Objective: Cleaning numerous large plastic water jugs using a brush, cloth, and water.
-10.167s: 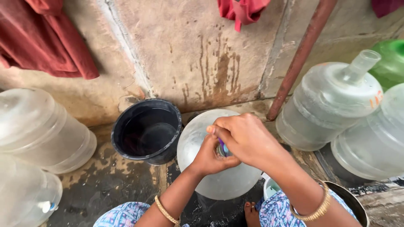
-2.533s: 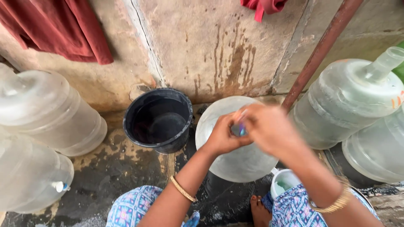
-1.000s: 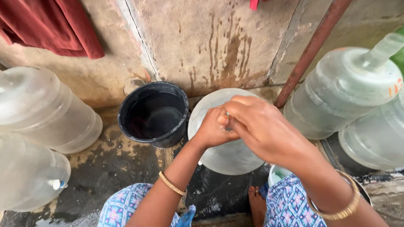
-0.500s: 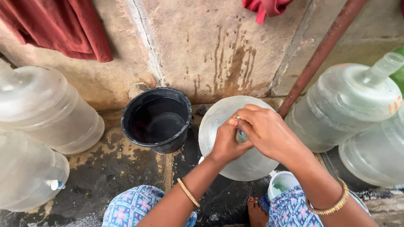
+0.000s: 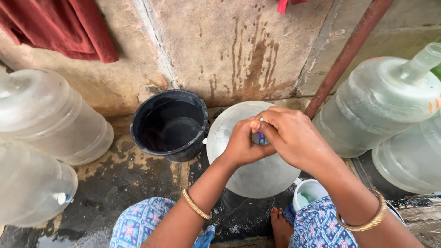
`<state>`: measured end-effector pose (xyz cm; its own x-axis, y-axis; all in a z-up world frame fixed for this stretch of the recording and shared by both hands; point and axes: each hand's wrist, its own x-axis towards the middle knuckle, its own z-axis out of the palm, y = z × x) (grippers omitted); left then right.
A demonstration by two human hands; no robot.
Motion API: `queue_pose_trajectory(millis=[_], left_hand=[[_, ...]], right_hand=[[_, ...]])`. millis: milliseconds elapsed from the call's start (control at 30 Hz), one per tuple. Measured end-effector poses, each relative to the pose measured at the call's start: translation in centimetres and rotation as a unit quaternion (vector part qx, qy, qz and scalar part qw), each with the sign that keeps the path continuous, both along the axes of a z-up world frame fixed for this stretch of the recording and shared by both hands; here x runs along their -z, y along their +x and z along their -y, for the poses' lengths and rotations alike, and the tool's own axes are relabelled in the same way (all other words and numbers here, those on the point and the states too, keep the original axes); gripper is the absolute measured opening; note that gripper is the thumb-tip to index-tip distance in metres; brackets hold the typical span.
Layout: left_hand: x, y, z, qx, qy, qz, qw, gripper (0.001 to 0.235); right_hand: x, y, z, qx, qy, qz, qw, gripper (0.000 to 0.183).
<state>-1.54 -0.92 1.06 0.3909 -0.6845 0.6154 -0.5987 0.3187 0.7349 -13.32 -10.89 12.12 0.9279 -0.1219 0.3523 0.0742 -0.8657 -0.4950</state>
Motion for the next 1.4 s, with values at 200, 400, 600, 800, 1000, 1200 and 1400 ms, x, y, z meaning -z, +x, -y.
queue_pose_trajectory(millis=[200, 400, 600, 800, 1000, 1200, 1400], left_hand=[[0.5, 0.3, -0.2, -0.023, 0.031, 0.017, 0.999, 0.035], [0.5, 1.1, -0.7, -0.026, 0.055, 0.003, 0.998, 0.033], [0.3, 0.8, -1.2, -0.007, 0.056, -0.022, 0.998, 0.034], [0.6, 2.1, -1.3, -0.021, 0.048, 0.009, 0.999, 0.040], [0.3, 0.5, -1.4, -0.083, 0.058, 0.017, 0.995, 0.044], [4.8, -0.8, 0.8, -0.186, 0.020, -0.068, 0.980, 0.043], [-0.6, 1.9, -2.3, -0.013, 0.041, 0.096, 0.994, 0.049]], right_hand=[[-1.6, -1.7, -0.8, -0.015, -0.003, 0.059, 0.998, 0.017], [-1.6, -1.2, -1.2, -0.021, -0.027, 0.023, 0.999, 0.014], [-0.2, 0.2, -0.9, -0.018, -0.017, 0.015, 1.000, 0.018], [-3.0, -0.6, -1.9, -0.047, -0.009, 0.054, 0.997, 0.020], [0.8, 2.4, -1.3, 0.002, -0.014, -0.035, 0.999, 0.024], [1.6, 2.2, -1.4, 0.004, -0.001, -0.009, 1.000, 0.020], [0.6, 1.4, -1.0, -0.012, 0.028, 0.002, 1.000, 0.021]])
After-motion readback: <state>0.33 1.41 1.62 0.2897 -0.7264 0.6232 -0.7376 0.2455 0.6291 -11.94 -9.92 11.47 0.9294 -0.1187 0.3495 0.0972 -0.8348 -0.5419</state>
